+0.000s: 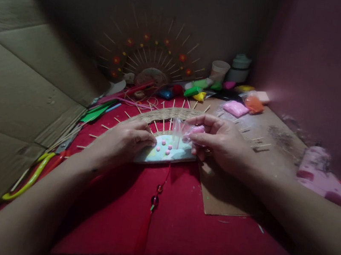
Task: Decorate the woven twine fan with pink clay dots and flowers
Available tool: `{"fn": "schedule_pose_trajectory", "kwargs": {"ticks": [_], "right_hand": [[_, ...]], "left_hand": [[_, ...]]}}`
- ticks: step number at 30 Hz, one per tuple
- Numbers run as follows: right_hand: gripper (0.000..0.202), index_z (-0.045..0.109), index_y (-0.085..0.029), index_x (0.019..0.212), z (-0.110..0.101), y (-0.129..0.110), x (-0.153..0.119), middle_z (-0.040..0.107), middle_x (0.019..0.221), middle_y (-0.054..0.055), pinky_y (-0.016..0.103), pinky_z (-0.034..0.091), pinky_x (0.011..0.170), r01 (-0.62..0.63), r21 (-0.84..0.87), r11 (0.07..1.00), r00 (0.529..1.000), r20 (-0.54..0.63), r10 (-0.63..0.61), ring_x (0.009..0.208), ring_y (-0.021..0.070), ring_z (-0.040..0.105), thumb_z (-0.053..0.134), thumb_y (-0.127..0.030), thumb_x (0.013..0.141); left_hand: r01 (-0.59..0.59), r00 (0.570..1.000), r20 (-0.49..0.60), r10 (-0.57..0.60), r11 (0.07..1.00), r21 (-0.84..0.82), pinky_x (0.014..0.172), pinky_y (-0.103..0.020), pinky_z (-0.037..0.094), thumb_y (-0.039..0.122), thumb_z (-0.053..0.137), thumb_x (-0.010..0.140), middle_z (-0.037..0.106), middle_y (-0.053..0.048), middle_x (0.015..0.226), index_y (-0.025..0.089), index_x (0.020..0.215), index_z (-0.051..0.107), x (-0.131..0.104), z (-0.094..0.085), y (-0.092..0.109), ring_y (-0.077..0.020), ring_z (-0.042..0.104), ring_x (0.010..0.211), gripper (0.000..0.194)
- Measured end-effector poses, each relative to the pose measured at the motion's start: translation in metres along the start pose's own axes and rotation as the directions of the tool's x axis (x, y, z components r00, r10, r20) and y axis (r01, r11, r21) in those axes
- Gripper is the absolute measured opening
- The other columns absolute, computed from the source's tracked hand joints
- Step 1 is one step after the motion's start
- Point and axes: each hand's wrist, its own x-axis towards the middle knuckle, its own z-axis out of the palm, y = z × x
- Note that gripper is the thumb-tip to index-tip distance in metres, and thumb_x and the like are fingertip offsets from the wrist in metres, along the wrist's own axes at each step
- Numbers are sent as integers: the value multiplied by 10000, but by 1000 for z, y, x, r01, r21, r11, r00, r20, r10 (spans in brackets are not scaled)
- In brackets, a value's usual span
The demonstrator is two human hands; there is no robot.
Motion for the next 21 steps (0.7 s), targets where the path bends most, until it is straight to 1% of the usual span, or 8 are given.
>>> {"fn": "schedule_pose_trajectory", "kwargs": {"ticks": [5, 10, 13, 15, 16, 18, 20, 21], "right_hand": [[277, 597, -176, 957, -1, -1, -1, 616, 661, -7, 177, 400, 348, 1, 2, 1000, 1000, 1, -1, 456, 85, 519, 695, -173, 698], [267, 603, -181, 956, 0, -1, -1, 599, 632, -13, 183, 408, 358, 5, -9, 1000, 1000, -1, -5, 464, 90, 520, 690, -166, 704], [269, 603, -182, 951, 0, -1, 0, 587, 618, -18, 183, 409, 360, 4, -2, 1000, 1000, 2, -4, 468, 92, 521, 699, -175, 700], [270, 602, -180, 952, 0, -2, 0, 594, 626, -15, 184, 410, 360, 1, -8, 1000, 1000, -3, -1, 468, 92, 522, 699, -177, 700], [269, 601, -180, 952, 0, -3, -1, 593, 621, -16, 185, 410, 359, -4, -12, 1000, 1000, -8, 3, 464, 92, 521, 697, -176, 701], [264, 600, -180, 948, 1, -4, -1, 583, 594, -25, 182, 405, 356, -20, -19, 1000, 1000, -16, 20, 445, 87, 512, 694, -172, 702], [255, 599, -181, 942, 1, -5, -2, 572, 568, -34, 175, 400, 353, -33, -15, 999, 999, -19, 32, 428, 81, 505, 687, -162, 704], [253, 599, -182, 940, 2, -5, -3, 573, 564, -35, 172, 399, 354, -37, -11, 999, 999, -17, 37, 425, 79, 505, 684, -157, 704]], "left_hand": [[-56, 998, 48, 52, 993, 102, 730, -284, 452, 275, 484, 895, 641, -76, 877, 190, 854, 710, -2, -1, 2, -173, 585, 833, 245], [-60, 997, 60, 54, 993, 100, 692, -281, 453, 262, 521, 852, 639, -64, 822, 200, 812, 703, -3, -4, 12, -166, 575, 780, 196], [20, 1000, 1, -20, 999, 41, 645, -273, 442, 241, 542, 820, 648, -55, 788, 188, 766, 685, -2, -11, 20, -155, 568, 715, 162], [151, 987, -34, -156, 982, -111, 595, -257, 438, 241, 573, 795, 651, -39, 740, 181, 771, 676, -1, -16, 23, -143, 568, 657, 121], [230, 970, -25, -242, 946, -228, 565, -248, 439, 246, 594, 782, 651, -31, 710, 179, 775, 674, 0, -18, 24, -137, 570, 625, 105], [355, 923, 39, -383, 808, -470, 518, -228, 444, 247, 643, 753, 655, -22, 672, 175, 757, 667, 1, -21, 25, -127, 581, 583, 76], [396, 889, 85, -451, 659, -639, 504, -214, 457, 229, 691, 722, 665, -23, 680, 175, 754, 665, 2, -21, 25, -122, 601, 582, 68], [401, 877, 100, -470, 602, -690, 511, -212, 468, 218, 712, 706, 673, -25, 703, 180, 795, 675, 2, -21, 26, -122, 612, 596, 103]]}}
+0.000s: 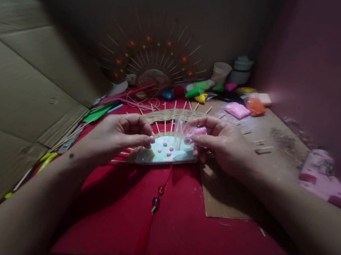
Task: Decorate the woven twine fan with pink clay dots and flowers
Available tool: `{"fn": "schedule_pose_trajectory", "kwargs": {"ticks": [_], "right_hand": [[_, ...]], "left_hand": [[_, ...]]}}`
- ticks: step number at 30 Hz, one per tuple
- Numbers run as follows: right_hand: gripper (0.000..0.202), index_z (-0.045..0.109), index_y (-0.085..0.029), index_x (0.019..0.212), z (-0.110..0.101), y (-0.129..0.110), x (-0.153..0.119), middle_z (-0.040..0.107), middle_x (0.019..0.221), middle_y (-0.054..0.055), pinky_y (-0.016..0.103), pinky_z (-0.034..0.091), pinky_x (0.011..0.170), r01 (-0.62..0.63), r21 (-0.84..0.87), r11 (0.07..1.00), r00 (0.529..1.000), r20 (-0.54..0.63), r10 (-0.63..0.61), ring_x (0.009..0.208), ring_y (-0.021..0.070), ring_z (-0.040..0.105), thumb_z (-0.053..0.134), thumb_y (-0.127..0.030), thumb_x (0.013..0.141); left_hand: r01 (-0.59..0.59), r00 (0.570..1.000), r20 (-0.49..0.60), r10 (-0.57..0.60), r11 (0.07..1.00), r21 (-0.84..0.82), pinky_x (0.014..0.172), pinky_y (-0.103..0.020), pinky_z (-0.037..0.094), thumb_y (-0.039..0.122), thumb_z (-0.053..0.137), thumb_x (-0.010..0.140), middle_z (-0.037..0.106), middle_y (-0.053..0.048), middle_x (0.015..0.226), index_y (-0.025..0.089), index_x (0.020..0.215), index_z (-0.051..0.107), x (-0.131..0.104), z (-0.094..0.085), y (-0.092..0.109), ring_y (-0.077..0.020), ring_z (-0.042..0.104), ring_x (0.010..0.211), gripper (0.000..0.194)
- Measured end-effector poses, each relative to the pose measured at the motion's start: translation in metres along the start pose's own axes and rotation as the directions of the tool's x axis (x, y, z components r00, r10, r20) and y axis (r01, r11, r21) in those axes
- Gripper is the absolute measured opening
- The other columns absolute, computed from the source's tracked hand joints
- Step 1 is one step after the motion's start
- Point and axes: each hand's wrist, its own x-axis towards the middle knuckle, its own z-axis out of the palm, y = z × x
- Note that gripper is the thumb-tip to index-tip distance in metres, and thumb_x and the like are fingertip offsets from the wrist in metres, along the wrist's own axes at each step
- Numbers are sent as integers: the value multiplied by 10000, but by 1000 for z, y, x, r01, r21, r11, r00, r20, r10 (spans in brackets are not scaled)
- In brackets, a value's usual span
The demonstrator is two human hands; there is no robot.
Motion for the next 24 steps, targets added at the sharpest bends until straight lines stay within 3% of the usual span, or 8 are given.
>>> {"fn": "schedule_pose_trajectory", "kwargs": {"ticks": [4, 9, 13, 17, 20, 24], "right_hand": [[258, 598, -180, 954, 1, 0, 0, 581, 565, -34, 168, 405, 360, -3, 9, 1000, 1000, 12, 3, 428, 80, 518, 675, -150, 709], [246, 597, -173, 942, 2, -1, -1, 572, 556, -44, 158, 388, 349, -14, 9, 1000, 1000, 5, 14, 407, 66, 500, 671, -143, 709], [242, 602, -172, 927, 2, -1, -1, 573, 576, -41, 161, 375, 339, -8, 21, 1000, 1000, 3, 8, 405, 60, 485, 680, -143, 700], [244, 606, -175, 928, 2, 0, 0, 574, 590, -35, 164, 389, 348, -5, 28, 1000, 1000, 5, 5, 432, 70, 507, 690, -153, 700], [236, 608, -178, 929, 1, 1, 0, 577, 596, -34, 160, 390, 350, -2, 30, 1000, 1000, 9, 2, 435, 68, 510, 691, -157, 709], [246, 606, -174, 936, 0, 0, 0, 583, 603, -35, 157, 398, 353, -11, 32, 999, 1000, 7, 11, 431, 64, 512, 691, -144, 707]], "left_hand": [[101, 995, 24, -98, 981, -167, 521, -210, 481, 229, 710, 729, 678, -27, 738, 216, 922, 710, -1, 1, -2, -114, 614, 610, 193], [164, 985, 105, -136, 927, -338, 534, -210, 481, 217, 695, 748, 646, -29, 699, 196, 824, 727, -1, -2, -5, -98, 591, 593, 86], [232, 970, 165, -177, 873, -429, 421, -216, 433, 289, 691, 756, 592, -23, 618, 188, 759, 708, 1, -4, -8, -99, 541, 500, 102], [256, 966, 149, -211, 854, -453, 375, -207, 422, 307, 680, 766, 606, -35, 605, 178, 731, 697, 3, -5, -8, -99, 536, 471, 134], [248, 969, 115, -221, 835, -492, 417, -203, 469, 204, 712, 716, 661, -54, 692, 176, 787, 715, 4, -5, -7, -109, 589, 533, 77], [254, 965, 86, -247, 816, -519, 472, -198, 511, 109, 708, 672, 675, -51, 691, 169, 811, 731, 3, -5, -5, -107, 616, 567, 153]]}}
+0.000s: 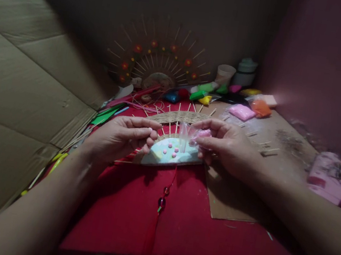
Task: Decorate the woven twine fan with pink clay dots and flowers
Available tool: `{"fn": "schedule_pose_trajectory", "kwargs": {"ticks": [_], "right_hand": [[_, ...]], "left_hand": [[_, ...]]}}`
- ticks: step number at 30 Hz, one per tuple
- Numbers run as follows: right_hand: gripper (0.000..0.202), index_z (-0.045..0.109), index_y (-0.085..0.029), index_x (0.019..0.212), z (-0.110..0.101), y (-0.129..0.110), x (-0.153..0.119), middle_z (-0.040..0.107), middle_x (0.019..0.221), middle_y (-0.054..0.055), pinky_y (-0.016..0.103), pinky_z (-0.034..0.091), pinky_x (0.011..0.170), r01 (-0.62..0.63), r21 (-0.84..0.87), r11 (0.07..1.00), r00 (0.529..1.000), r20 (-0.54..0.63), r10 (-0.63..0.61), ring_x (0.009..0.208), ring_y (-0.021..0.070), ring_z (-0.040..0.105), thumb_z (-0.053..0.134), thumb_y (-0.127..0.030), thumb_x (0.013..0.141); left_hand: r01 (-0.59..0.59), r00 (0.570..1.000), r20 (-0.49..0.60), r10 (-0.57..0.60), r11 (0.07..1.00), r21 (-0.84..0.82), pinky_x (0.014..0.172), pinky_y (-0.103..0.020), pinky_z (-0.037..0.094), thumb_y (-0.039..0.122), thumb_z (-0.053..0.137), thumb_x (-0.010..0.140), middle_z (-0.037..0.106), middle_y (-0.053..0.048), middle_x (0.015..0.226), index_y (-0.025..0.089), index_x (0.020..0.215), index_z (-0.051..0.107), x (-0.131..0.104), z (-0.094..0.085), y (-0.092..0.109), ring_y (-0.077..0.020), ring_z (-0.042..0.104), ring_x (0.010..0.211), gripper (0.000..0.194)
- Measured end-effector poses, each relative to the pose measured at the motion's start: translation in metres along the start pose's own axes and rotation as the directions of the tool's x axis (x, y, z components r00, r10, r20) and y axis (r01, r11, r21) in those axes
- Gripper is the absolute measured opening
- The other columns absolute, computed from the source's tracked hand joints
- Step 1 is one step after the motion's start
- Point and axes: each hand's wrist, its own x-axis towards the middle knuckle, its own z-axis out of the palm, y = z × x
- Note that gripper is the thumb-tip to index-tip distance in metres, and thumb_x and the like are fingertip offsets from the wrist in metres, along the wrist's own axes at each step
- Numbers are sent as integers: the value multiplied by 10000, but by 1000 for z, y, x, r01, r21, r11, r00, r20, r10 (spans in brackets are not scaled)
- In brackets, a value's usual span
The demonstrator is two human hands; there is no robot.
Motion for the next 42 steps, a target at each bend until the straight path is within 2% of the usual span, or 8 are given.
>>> {"fn": "schedule_pose_trajectory", "kwargs": {"ticks": [7, 13, 16, 21, 28, 31, 35, 42], "right_hand": [[225, 609, -174, 916, 0, 0, -1, 577, 580, -40, 159, 393, 344, 17, -13, 1000, 1000, 4, -17, 414, 62, 499, 694, -157, 708], [241, 611, -173, 918, 0, 0, -1, 582, 577, -40, 160, 402, 342, 22, -13, 1000, 1000, -1, -22, 422, 72, 517, 695, -148, 694], [236, 608, -166, 918, 1, 0, -1, 579, 573, -45, 151, 391, 338, 14, -5, 1000, 1000, -4, -14, 401, 58, 498, 693, -149, 698], [245, 615, -168, 922, 1, 0, 0, 578, 558, -39, 158, 397, 341, 24, -20, 1000, 1000, -6, -24, 415, 72, 511, 705, -159, 695], [241, 620, -177, 920, -1, 2, 1, 586, 583, -31, 158, 408, 348, 29, -13, 999, 1000, 1, -29, 430, 72, 516, 716, -183, 699], [245, 623, -183, 930, -2, 4, 1, 597, 612, -22, 165, 417, 353, 43, -13, 999, 999, 7, -43, 446, 79, 526, 715, -192, 703], [247, 623, -185, 934, -3, 6, 2, 598, 615, -19, 172, 423, 357, 56, -15, 998, 998, 13, -56, 453, 86, 527, 712, -191, 704], [241, 624, -186, 928, -3, 5, 1, 605, 622, -14, 177, 426, 363, 60, -32, 998, 998, 9, -60, 457, 88, 524, 707, -183, 702]], "left_hand": [[-55, 998, 19, 54, 998, 37, 303, -188, 388, 157, 711, 671, 640, 6, 592, 196, 685, 638, 1, -3, 1, -82, 511, 386, 85], [-173, 984, 54, 172, 985, 13, 431, -188, 459, 97, 721, 638, 640, 15, 628, 175, 667, 642, 5, -6, -2, -70, 549, 466, 114], [-138, 988, 65, 137, 990, 13, 490, -181, 486, 155, 729, 677, 643, -9, 620, 144, 743, 711, 4, -6, -3, -79, 585, 518, 69], [-103, 990, 98, 102, 995, 1, 583, -178, 517, 169, 713, 713, 672, -36, 673, 118, 859, 737, 4, -7, -3, -85, 622, 589, 156], [-172, 983, 82, 166, 982, 75, 508, -181, 497, 87, 760, 611, 687, -13, 678, 156, 692, 687, 5, -8, -3, -98, 624, 548, 129], [-170, 985, 57, 163, 974, 150, 439, -177, 446, 201, 748, 683, 647, 8, 605, 174, 683, 653, 5, -8, -4, -78, 561, 467, 98], [-162, 986, 18, 167, 919, 361, 396, -148, 352, 317, 664, 793, 550, 33, 520, 172, 649, 639, 4, -8, -5, -41, 466, 422, 205], [-167, 985, 48, 167, 833, 527, 561, -161, 439, 222, 716, 711, 664, 6, 748, 191, 799, 716, 5, -6, -3, -70, 570, 632, 93]]}}
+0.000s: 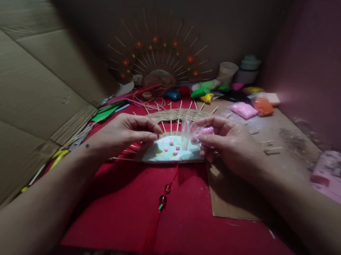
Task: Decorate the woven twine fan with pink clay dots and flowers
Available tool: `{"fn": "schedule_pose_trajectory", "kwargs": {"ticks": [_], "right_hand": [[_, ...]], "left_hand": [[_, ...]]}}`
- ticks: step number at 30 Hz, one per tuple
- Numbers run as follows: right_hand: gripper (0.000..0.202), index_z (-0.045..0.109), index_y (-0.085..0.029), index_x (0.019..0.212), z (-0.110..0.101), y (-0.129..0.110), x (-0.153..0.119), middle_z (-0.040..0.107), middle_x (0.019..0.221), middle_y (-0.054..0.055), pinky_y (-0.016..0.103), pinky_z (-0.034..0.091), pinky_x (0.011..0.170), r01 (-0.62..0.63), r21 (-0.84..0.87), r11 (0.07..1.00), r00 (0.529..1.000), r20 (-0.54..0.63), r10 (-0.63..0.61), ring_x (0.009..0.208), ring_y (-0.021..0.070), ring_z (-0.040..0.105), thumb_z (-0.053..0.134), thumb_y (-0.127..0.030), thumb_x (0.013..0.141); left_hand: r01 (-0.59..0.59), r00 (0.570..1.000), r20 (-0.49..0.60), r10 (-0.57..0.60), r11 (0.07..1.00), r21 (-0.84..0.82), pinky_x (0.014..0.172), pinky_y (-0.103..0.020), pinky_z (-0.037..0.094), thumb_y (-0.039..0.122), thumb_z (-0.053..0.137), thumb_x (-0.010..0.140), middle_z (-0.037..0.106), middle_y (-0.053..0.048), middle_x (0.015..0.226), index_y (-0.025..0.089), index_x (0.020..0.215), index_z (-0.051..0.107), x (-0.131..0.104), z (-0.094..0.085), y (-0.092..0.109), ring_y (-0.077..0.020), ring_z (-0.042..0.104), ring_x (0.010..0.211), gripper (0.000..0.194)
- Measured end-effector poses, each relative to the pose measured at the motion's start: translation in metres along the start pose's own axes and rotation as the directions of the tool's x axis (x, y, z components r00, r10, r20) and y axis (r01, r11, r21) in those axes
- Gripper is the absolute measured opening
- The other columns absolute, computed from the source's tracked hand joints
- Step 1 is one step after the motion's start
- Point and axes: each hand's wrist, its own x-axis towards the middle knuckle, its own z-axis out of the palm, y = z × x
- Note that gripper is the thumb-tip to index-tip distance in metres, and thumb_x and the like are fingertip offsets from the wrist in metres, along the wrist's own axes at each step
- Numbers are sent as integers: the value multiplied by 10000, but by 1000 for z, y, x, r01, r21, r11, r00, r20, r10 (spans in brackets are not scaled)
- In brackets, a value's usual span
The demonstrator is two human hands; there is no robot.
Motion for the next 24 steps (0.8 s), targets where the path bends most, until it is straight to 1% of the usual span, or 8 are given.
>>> {"fn": "schedule_pose_trajectory", "kwargs": {"ticks": [2, 5, 7, 11, 15, 17, 19, 24], "right_hand": [[246, 624, -187, 930, 0, 0, 0, 599, 607, -17, 176, 421, 362, -4, -5, 1000, 1000, 0, 4, 456, 89, 520, 713, -190, 700], [256, 623, -188, 930, 0, 1, 0, 590, 588, -22, 176, 412, 359, 1, -2, 1000, 1000, 5, -1, 451, 89, 513, 727, -211, 698], [251, 624, -187, 929, 0, 0, 0, 590, 594, -22, 176, 414, 361, 6, -1, 1000, 1000, 7, -6, 454, 89, 516, 724, -204, 699], [244, 619, -181, 937, 1, -2, -2, 584, 600, -29, 162, 416, 360, -9, 8, 1000, 1000, 5, 9, 454, 81, 523, 701, -167, 708], [243, 614, -173, 932, 3, -5, -2, 573, 586, -40, 151, 404, 351, -27, 7, 1000, 1000, -1, 27, 430, 67, 509, 699, -158, 706], [246, 613, -169, 932, 3, -5, -1, 574, 589, -38, 154, 404, 351, -32, 4, 999, 999, -7, 32, 432, 68, 510, 701, -162, 703], [253, 614, -169, 934, 2, -5, -1, 581, 601, -32, 162, 407, 354, -30, 2, 1000, 1000, -10, 30, 445, 75, 518, 707, -171, 699], [253, 616, -181, 927, 1, -4, -1, 588, 608, -23, 181, 413, 363, -29, -2, 1000, 1000, -9, 29, 458, 88, 525, 716, -189, 695]], "left_hand": [[7, 1000, -25, -6, 999, 38, 573, -173, 443, 208, 732, 672, 661, 8, 753, 179, 778, 706, 0, 2, 1, -76, 567, 638, 113], [54, 997, -59, -48, 992, 117, 493, -183, 398, 250, 725, 665, 609, 25, 640, 166, 738, 673, 1, 5, 3, -77, 519, 551, 123], [40, 998, -56, -31, 985, 168, 475, -194, 380, 286, 714, 666, 592, 27, 609, 165, 716, 666, 2, 7, 2, -85, 506, 536, 139], [-99, 994, -13, 109, 941, 323, 568, -222, 427, 330, 683, 705, 667, -2, 722, 189, 785, 714, 6, 8, -8, -117, 567, 642, 165], [-221, 975, 108, 193, 858, 463, 623, -243, 448, 347, 635, 776, 699, -27, 801, 201, 874, 736, 9, 4, -18, -134, 592, 706, 203], [-251, 967, 159, 198, 837, 486, 646, -256, 458, 352, 623, 794, 702, -41, 836, 199, 900, 737, 10, 2, -20, -146, 603, 740, 219], [-252, 967, 171, 191, 833, 493, 653, -263, 462, 356, 620, 799, 702, -47, 854, 200, 923, 734, 9, 1, -19, -154, 607, 752, 230], [-190, 981, 109, 157, 870, 454, 613, -237, 447, 336, 644, 766, 699, -36, 827, 202, 902, 723, 6, 4, -12, -143, 591, 720, 206]]}}
